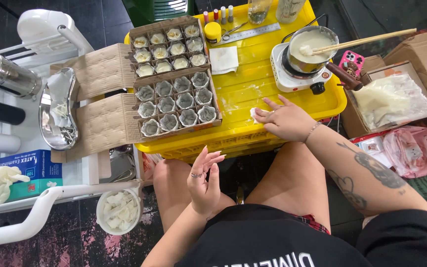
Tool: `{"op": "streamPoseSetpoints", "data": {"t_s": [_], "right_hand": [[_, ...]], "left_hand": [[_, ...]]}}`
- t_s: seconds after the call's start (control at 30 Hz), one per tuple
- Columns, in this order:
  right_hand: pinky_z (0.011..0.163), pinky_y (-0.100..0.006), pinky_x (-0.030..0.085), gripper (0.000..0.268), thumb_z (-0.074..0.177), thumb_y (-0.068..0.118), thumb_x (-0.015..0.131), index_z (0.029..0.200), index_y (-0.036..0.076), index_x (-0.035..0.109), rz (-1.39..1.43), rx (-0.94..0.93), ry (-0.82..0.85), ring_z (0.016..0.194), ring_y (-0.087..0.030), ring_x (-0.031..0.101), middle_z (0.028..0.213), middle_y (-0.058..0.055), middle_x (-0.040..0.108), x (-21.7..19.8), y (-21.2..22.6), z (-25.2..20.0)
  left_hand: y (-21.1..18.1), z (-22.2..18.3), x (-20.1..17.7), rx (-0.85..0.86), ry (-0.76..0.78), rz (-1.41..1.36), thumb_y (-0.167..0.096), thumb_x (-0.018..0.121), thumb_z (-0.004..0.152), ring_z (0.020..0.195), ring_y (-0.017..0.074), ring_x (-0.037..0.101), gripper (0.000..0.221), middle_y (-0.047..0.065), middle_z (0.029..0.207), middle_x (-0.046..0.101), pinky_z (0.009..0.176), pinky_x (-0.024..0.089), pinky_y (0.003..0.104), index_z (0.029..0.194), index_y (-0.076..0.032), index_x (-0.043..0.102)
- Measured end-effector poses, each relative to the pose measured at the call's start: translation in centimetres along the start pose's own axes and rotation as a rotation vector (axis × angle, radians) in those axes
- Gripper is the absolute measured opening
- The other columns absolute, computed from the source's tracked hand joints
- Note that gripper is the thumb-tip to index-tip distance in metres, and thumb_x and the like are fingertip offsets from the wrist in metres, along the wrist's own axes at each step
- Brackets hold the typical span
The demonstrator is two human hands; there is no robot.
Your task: Wiping down candle jars and the work surface with a white cloth in a candle-making studio.
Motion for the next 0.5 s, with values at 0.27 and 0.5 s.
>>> {"op": "streamPoseSetpoints", "data": {"t_s": [0.27,0.5], "right_hand": [[0.121,-0.060,0.014,0.052,0.100,0.031,0.028,0.145,0.035,0.052,-0.060,-0.055,0.119,0.152,-0.030,0.026,0.158,0.011,0.042,0.5,1.9,3.0],[0.120,-0.060,0.014,0.053,0.101,0.031,0.029,0.149,0.028,0.051,0.179,0.100,-0.084,0.153,-0.034,0.026,0.161,0.005,0.041,1.1,0.3,2.4]], "left_hand": [[-1.5,1.0,0.0,0.017,-0.022,0.066,0.006,0.054,0.104,0.110,0.0236,0.072,0.044,0.018,0.124,0.068,0.098,0.058,0.032,0.148,0.004,0.047],[-4.1,6.5,4.2,0.191,0.146,0.717,-0.004,0.070,0.093,0.090,0.0311,0.068,0.020,0.012,0.101,0.067,0.082,0.057,0.038,0.113,-0.008,0.071]]}}
Point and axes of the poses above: each hand's wrist, its own z-axis towards the middle knuckle, its own x-axis out of the palm, y = z × x, the point moved 10 cm from there along z, towards the middle knuckle
